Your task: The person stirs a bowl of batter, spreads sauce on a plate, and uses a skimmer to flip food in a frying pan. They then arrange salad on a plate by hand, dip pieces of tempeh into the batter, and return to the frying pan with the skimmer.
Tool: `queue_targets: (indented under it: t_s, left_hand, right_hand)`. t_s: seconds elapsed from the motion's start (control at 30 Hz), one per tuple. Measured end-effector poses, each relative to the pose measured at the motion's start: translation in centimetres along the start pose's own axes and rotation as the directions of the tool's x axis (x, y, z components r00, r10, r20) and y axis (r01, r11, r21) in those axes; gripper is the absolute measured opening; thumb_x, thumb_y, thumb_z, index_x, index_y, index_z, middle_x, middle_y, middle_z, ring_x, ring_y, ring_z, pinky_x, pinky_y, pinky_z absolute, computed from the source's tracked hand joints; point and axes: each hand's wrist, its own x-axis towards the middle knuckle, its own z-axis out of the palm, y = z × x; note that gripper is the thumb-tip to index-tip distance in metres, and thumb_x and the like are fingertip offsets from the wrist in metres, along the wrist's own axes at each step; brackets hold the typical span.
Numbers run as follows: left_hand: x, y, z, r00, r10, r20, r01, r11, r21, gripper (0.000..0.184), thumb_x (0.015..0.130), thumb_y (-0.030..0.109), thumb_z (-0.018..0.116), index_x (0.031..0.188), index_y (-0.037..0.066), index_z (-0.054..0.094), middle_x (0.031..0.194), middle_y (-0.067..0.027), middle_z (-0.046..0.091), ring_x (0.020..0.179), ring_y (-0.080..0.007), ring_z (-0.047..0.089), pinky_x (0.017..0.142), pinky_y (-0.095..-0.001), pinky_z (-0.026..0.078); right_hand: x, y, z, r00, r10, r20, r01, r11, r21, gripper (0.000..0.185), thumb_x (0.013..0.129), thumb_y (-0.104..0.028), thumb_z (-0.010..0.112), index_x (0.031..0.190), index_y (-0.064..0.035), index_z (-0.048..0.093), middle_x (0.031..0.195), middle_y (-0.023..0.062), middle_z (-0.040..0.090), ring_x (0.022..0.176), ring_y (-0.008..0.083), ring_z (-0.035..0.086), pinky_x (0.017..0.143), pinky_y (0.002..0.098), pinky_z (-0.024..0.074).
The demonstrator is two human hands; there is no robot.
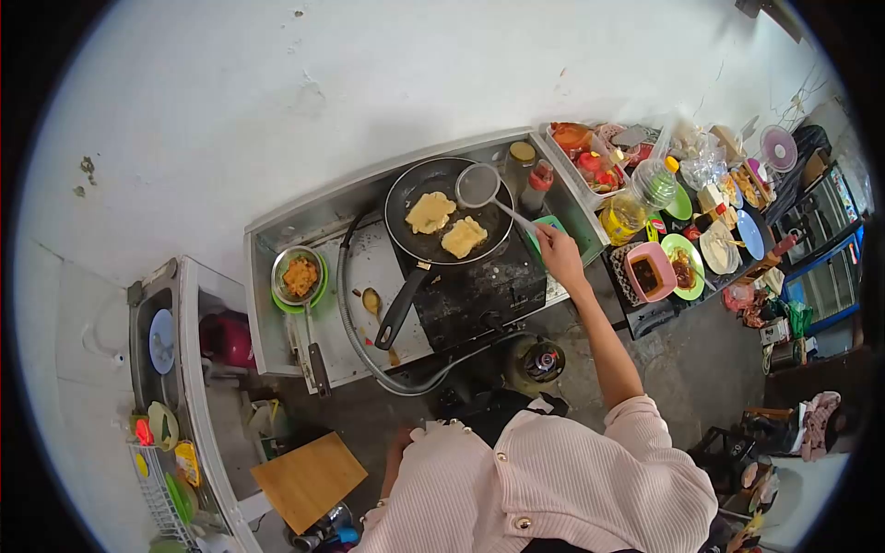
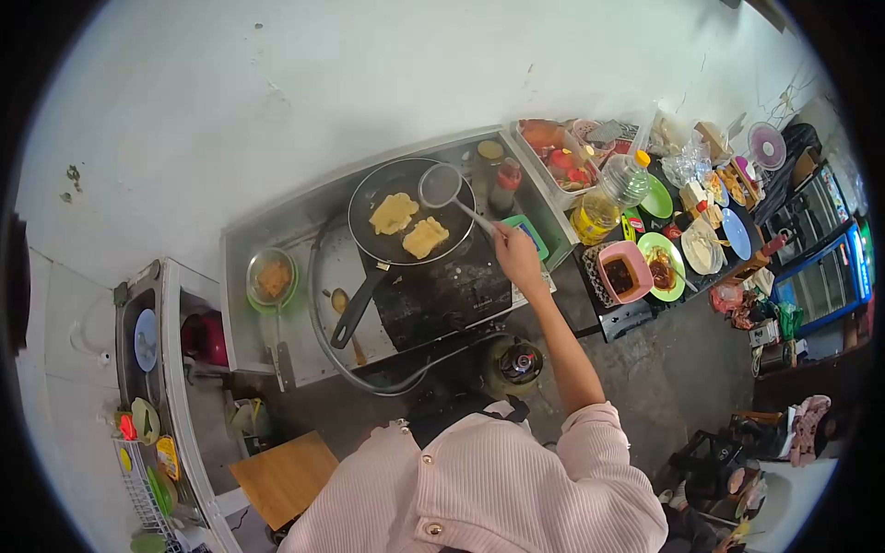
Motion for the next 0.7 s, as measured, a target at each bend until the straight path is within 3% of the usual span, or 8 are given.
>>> queue_targets:
  t_s: [0.1,0.2,0.33,0.43,0.47,0.57,0.67,0.7]
  left_hand:
    - [-1.2,0.6,-0.5,1.0,0.018,-0.01,-0.017,0.999,0.036,0.045,0.072,0.024,0.065,0.105,-0.005,0.054,0.099,-0.0189,0.059,0.09,-0.026,0.058,0.077,-0.035,0.046]
    - [-1.7,0.5,-0.8,0.999,0.042,-0.019,-0.04,0.997,0.065,0.046,0.071,0.024,0.066,0.105,-0.004,0.053,0.101,-0.0192,0.059,0.092,-0.0273,0.057,0.079,-0.0358,0.045]
    - [-2.5,1.1,-0.7,0.996,0.084,-0.036,-0.08,0.991,0.103,0.047,0.069,0.024,0.067,0.106,-0.003,0.053,0.103,-0.0197,0.058,0.095,-0.0289,0.057,0.081,-0.0368,0.045]
    - [-1.7,1.4,-0.6,1.0,0.009,-0.013,-0.009,1.0,0.003,0.05,0.071,0.025,0.066,0.109,-0.003,0.051,0.103,-0.0199,0.058,0.096,-0.0298,0.056,0.081,-0.0369,0.045]
    - [-1.5,1.4,-0.5,1.0,-0.02,-0.003,0.02,0.999,-0.025,0.052,0.071,0.026,0.066,0.111,-0.003,0.05,0.103,-0.02,0.058,0.097,-0.0301,0.056,0.081,-0.037,0.045]
    - [-1.2,0.1,-0.4,0.999,0.021,-0.043,-0.02,0.999,0.027,0.053,0.072,0.029,0.065,0.111,-0.004,0.051,0.104,-0.02,0.058,0.097,-0.0311,0.056,0.081,-0.038,0.045]
    - [-1.3,-0.2,0.0,0.994,0.014,-0.112,-0.002,0.995,0.103,0.055,0.073,0.032,0.062,0.114,-0.003,0.051,0.104,-0.02,0.057,0.097,-0.032,0.056,0.081,-0.0397,0.044]
    - [-1.3,-0.3,-0.1,0.997,-0.026,-0.074,0.03,0.998,0.046,0.055,0.073,0.032,0.062,0.114,-0.003,0.051,0.103,-0.0199,0.057,0.097,-0.0323,0.056,0.082,-0.0399,0.044]
  right_hand:
    - [-0.2,-1.1,-0.1,0.999,0.032,-0.017,-0.033,0.997,-0.067,0.024,0.087,-0.019,0.05,0.1,-0.003,0.061,0.077,0.0222,0.06,0.071,0.0346,0.06,0.061,0.0386,0.0455]
    - [-0.2,-0.8,0.4,0.998,0.061,0.018,-0.062,0.997,0.05,0.024,0.087,-0.019,0.05,0.1,-0.0032,0.061,0.075,0.0216,0.061,0.07,0.0351,0.06,0.061,0.0396,0.0459]
    - [-0.4,-0.9,0.8,0.998,0.028,-0.061,-0.033,0.996,-0.084,0.023,0.086,-0.021,0.05,0.098,-0.0054,0.063,0.068,0.021,0.059,0.066,0.0371,0.059,0.06,0.0436,0.0447]
    - [-0.3,-1.0,0.7,0.995,0.102,-0.022,-0.1,0.991,0.089,0.024,0.085,-0.02,0.05,0.098,-0.0043,0.063,0.068,0.0211,0.06,0.065,0.0367,0.059,0.061,0.0432,0.0451]
    - [-0.4,-1.2,0.6,0.992,0.107,-0.067,-0.102,0.991,0.082,0.024,0.085,-0.021,0.051,0.097,-0.0033,0.063,0.068,0.0217,0.06,0.066,0.0366,0.059,0.062,0.0427,0.0454]
    - [-0.7,-1.7,0.2,0.993,0.114,0.021,-0.112,0.992,-0.059,0.024,0.087,-0.018,0.048,0.101,-0.0022,0.06,0.076,0.0218,0.061,0.072,0.0341,0.061,0.063,0.0373,0.0461]
    - [-0.8,-1.4,0.8,0.993,0.098,-0.072,-0.09,0.991,0.1,0.024,0.085,-0.02,0.051,0.097,-0.0028,0.063,0.07,0.0228,0.06,0.068,0.0377,0.059,0.063,0.0435,0.0454]
    - [-0.9,-1.2,0.8,0.992,0.101,-0.07,-0.098,0.994,0.044,0.024,0.085,-0.02,0.051,0.097,-0.0027,0.063,0.071,0.0226,0.06,0.069,0.0379,0.059,0.063,0.0435,0.0453]
